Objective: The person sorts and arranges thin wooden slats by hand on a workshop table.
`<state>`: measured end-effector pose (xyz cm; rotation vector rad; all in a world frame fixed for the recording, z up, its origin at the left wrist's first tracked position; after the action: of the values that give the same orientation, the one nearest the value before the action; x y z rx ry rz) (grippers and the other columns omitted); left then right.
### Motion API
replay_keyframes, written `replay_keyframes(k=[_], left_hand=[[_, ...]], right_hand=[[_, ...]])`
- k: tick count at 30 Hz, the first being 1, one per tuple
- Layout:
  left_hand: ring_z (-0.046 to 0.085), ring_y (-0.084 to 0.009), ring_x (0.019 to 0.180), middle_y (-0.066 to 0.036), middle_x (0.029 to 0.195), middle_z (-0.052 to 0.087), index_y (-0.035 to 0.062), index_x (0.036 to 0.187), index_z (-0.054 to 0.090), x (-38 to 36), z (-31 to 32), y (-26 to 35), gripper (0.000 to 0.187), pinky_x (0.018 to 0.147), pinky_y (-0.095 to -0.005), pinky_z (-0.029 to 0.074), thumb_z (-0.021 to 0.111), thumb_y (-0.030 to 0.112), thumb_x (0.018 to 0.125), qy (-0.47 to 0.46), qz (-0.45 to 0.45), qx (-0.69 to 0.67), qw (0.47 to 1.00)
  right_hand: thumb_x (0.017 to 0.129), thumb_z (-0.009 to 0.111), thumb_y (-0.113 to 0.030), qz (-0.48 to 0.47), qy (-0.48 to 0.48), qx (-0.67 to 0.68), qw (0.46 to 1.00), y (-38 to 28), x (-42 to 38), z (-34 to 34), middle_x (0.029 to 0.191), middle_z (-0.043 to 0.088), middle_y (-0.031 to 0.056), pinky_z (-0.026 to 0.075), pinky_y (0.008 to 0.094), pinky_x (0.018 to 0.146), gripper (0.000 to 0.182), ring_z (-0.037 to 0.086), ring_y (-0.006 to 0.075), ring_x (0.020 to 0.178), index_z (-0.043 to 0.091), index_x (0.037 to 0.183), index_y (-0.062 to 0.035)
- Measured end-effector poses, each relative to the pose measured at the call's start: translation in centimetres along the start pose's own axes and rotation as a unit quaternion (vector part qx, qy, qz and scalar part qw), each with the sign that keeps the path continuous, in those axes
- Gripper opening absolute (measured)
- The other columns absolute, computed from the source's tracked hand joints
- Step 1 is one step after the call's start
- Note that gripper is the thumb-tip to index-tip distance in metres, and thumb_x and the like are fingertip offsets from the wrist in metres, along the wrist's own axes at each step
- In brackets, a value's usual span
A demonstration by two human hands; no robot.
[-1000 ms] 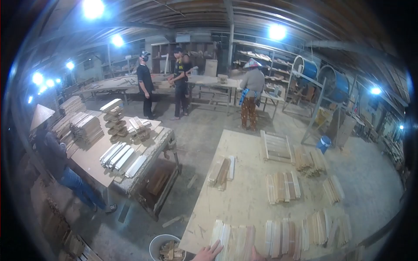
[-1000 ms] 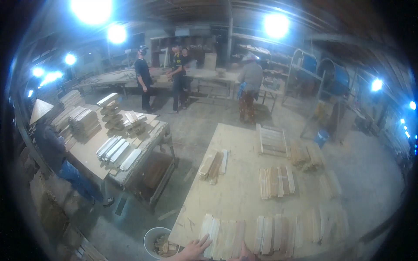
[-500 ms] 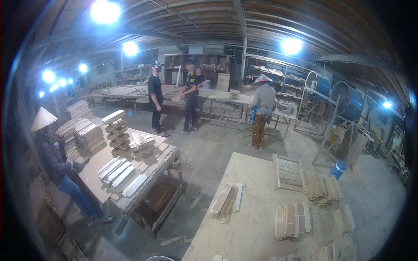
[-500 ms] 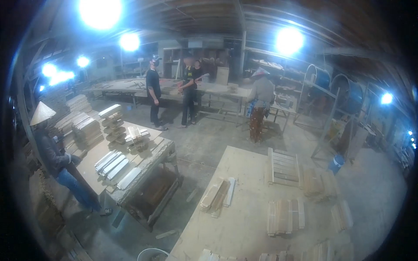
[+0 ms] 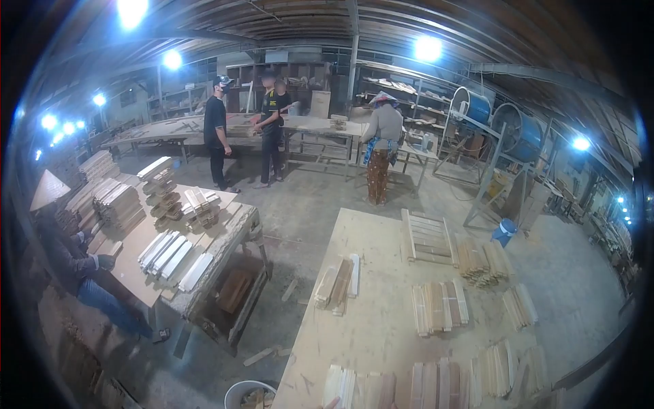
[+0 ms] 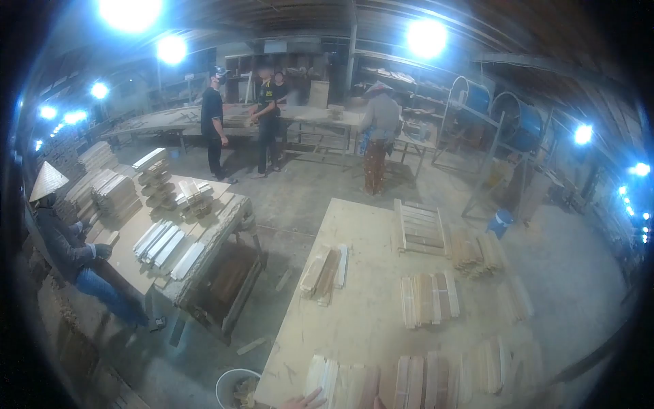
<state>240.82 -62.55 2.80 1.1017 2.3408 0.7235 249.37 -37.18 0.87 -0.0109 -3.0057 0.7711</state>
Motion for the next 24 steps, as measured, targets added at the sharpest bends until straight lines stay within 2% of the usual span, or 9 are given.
replay_keyframes(k=[3,4,6,9,16,19,21,22,24], left_hand=[[0.045,-0.0413,0.137,-0.019,0.169,0.01,0.0149,0.158,0.034,-0.3,0.8,-0.3,0.081,0.108,-0.0524,0.04,0.066,0.021,0.084,0.049,0.028,0.017,0.998],[0.053,-0.0395,0.124,-0.02,0.162,0.029,0.0123,0.153,0.041,-0.6,-0.5,0.6,0.075,0.102,-0.0525,0.044,0.067,0.023,0.083,0.105,0.062,0.016,0.992],[0.061,-0.0399,0.11,-0.018,0.165,0.023,0.0179,0.157,0.032,-0.3,0.3,0.3,0.093,0.094,-0.0509,0.051,0.075,0.041,0.077,0.061,0.04,0.083,0.994],[0.065,-0.0385,0.101,-0.017,0.166,0.021,0.0191,0.157,0.03,-0.2,0.6,1.0,0.1,0.086,-0.0501,0.056,0.081,0.045,0.075,0.044,0.017,0.145,0.988],[0.067,-0.0397,0.104,-0.013,0.163,0.032,0.0223,0.155,0.035,-0.7,1.2,1.2,0.087,0.087,-0.0495,0.056,0.078,0.041,0.082,0.074,-0.041,0.142,0.986],[0.065,-0.0399,0.113,-0.017,0.153,0.047,0.0171,0.151,0.041,-1.1,-1.2,0.4,0.074,0.094,-0.0483,0.054,0.072,0.042,0.089,0.045,-0.151,0.001,0.988],[0.063,-0.0405,0.116,-0.021,0.14,0.057,0.0085,0.144,0.05,-2.5,-2.5,-1.7,0.059,0.099,-0.0475,0.05,0.064,0.039,0.095,0.219,-0.157,-0.026,0.963],[0.063,-0.0411,0.117,-0.023,0.133,0.061,0.0036,0.139,0.056,-3.4,-2.0,-3.7,0.053,0.101,-0.0471,0.049,0.061,0.036,0.098,0.304,-0.136,-0.036,0.942],[0.067,-0.0382,0.111,-0.023,0.116,0.07,-0.0005,0.12,0.069,-5.3,-7.3,2.6,0.039,0.097,-0.0444,0.05,0.062,0.031,0.098,0.349,-0.236,-0.107,0.901]], right_hand=[[0.092,0.07,-0.041,-0.006,-0.054,0.009,0.999,-2.8,0.8,-1.8,0.121,0.067,0.0191,0.046,0.04,0.105,0.088,0.064,0.0359,0.114,0.026,0.157,0.0009],[0.09,0.072,-0.042,-0.008,-0.04,0.028,0.999,-2.9,0.7,-1.8,0.123,0.067,0.0196,0.046,0.0386,0.105,0.092,0.063,0.0372,0.115,0.025,0.157,0.0011],[0.085,0.076,-0.045,-0.011,-0.017,0.067,0.998,-2.8,0.4,-1.8,0.127,0.065,0.0207,0.046,0.0359,0.105,0.1,0.061,0.0397,0.117,0.023,0.157,0.0014],[0.061,0.095,-0.042,-0.06,-0.077,0.195,0.976,-4.1,2.8,-2.1,0.144,0.052,0.025,0.046,0.042,0.107,0.129,0.052,0.0365,0.134,0.017,0.156,-0.0023],[0.06,0.09,-0.06,0.113,-0.201,-0.023,0.973,0.8,0.9,0.8,0.12,0.067,0.0254,0.052,0.0427,0.098,0.138,0.066,0.0394,0.113,0.013,0.159,-0.0017],[0.068,0.085,-0.055,0.161,-0.114,0.001,0.98,6.7,-0.5,0.3,0.101,0.074,0.0164,0.055,0.0425,0.09,0.102,0.071,0.0324,0.098,0.046,0.149,-0.0064],[0.077,0.079,-0.044,0.121,0.035,0.051,0.991,11.0,-2.7,-3.3,0.088,0.075,0.0111,0.055,0.0425,0.079,0.054,0.071,0.0279,0.085,0.073,0.117,-0.0097],[0.083,0.071,-0.037,0.206,0.026,0.04,0.977,12.4,-4.0,-6.5,0.085,0.073,0.014,0.053,0.0423,0.073,0.029,0.069,0.0292,0.079,0.077,0.095,-0.0106],[0.089,0.063,-0.033,0.293,0.094,0.035,0.951,18.1,-7.4,-11.1,0.089,0.072,0.0195,0.051,0.0431,0.073,0.028,0.067,0.0333,0.076,0.073,0.094,-0.0068]])
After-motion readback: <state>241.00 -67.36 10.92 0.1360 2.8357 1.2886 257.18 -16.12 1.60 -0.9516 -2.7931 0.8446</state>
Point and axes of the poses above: each hand's wrist, its own x-axis towards the middle knuckle, its own z-axis out of the palm, y = z × x, the point moved 9 cm from there along x, towards the middle knuckle
